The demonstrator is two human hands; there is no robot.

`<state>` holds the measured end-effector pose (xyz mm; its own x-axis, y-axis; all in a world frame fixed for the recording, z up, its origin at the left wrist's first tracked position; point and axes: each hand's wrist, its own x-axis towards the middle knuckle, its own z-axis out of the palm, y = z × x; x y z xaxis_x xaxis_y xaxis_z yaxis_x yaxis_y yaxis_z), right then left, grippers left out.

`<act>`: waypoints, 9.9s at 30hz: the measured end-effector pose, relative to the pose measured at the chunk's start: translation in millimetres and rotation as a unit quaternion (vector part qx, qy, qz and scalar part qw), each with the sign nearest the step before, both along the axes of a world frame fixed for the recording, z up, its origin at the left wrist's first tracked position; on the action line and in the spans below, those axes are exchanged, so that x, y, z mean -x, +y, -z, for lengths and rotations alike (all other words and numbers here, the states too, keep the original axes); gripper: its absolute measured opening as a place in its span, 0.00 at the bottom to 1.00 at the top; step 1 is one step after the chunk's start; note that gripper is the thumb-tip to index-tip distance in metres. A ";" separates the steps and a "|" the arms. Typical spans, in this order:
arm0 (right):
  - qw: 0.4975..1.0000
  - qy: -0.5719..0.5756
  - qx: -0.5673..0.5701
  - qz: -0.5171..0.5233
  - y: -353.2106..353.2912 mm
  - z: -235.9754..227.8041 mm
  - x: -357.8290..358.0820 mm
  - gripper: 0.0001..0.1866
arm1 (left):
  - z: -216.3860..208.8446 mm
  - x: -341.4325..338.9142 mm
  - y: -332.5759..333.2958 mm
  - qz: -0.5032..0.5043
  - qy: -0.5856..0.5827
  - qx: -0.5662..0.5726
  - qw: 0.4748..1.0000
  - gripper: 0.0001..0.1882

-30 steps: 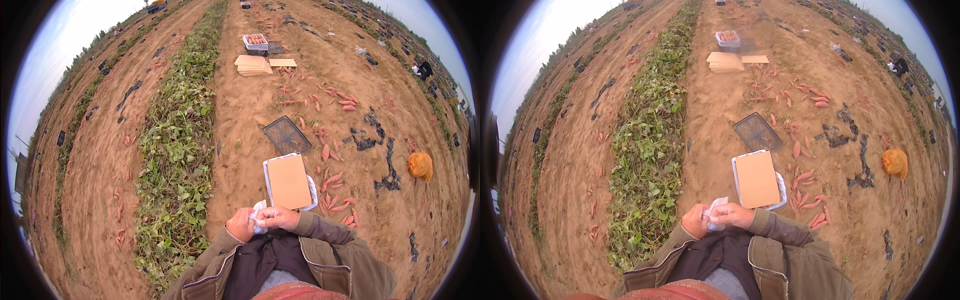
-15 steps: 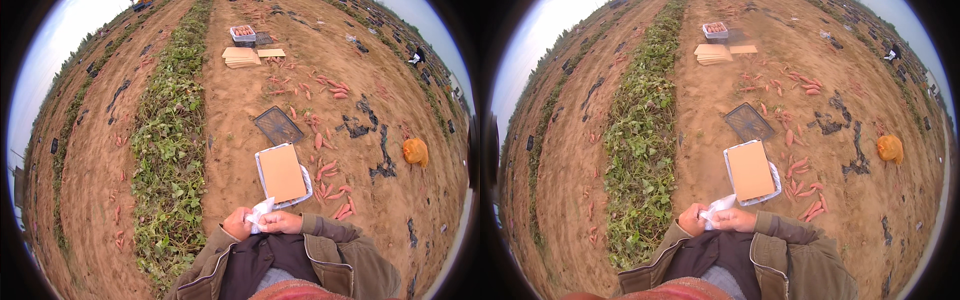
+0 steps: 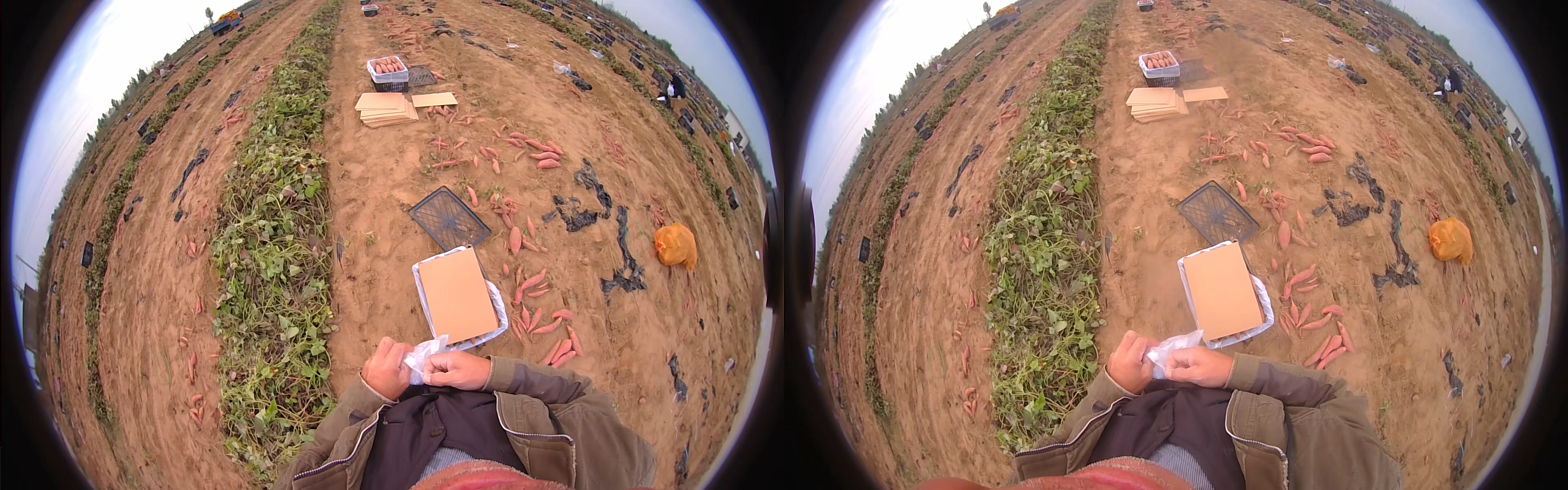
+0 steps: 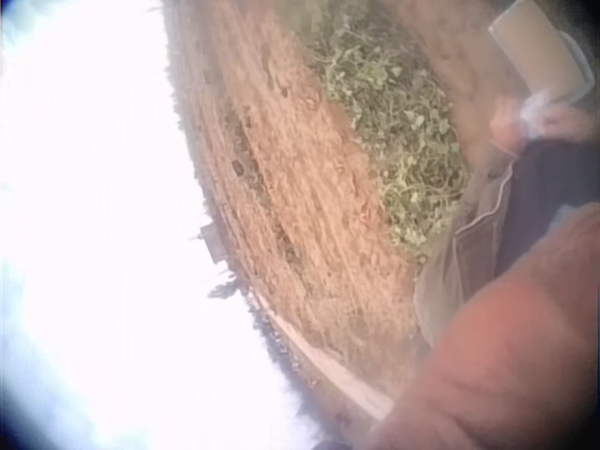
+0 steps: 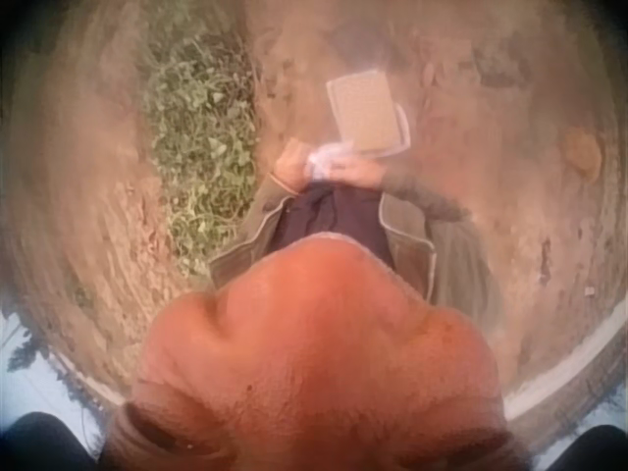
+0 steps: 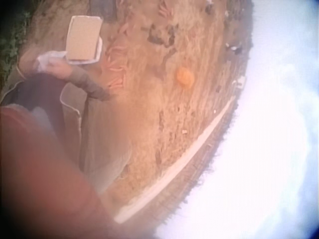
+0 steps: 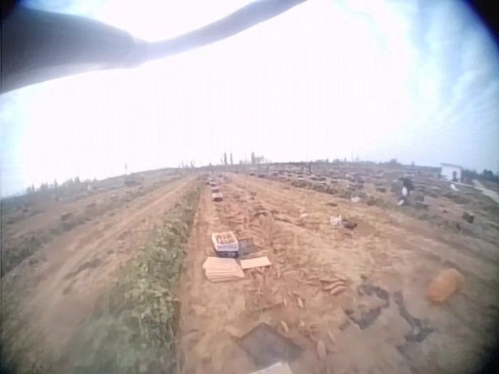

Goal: The person opens a plastic bag, removes zip ties, places a cardboard sheet into a white plastic crate, and secures a black plastic lid using zip ties. The person squats and works on their lap while fastening the lid.

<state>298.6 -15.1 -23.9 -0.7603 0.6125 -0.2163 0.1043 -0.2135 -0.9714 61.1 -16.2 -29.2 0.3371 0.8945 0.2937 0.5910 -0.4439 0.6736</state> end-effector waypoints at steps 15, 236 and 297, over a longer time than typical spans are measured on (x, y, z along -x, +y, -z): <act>0.784 -0.270 -0.460 0.317 32.5 -38.5 -2.0 0.09 | 2.3 -24.6 19.3 0.074 -0.253 0.192 0.945 0.10; 0.995 -0.023 -0.093 -0.043 38.7 3.3 45.0 0.10 | -13.7 48.2 31.4 0.185 -0.039 0.048 0.981 0.28; 0.777 0.430 0.298 0.350 48.6 42.8 -26.9 0.57 | -99.7 -51.0 59.0 0.257 -0.072 -0.217 0.939 0.11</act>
<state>325.4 33.5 -66.7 -0.3062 0.9271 -0.2164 -0.8733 -0.3640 -0.3238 112.0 42.9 70.5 0.6199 0.4103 0.6689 0.1408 -0.8967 0.4196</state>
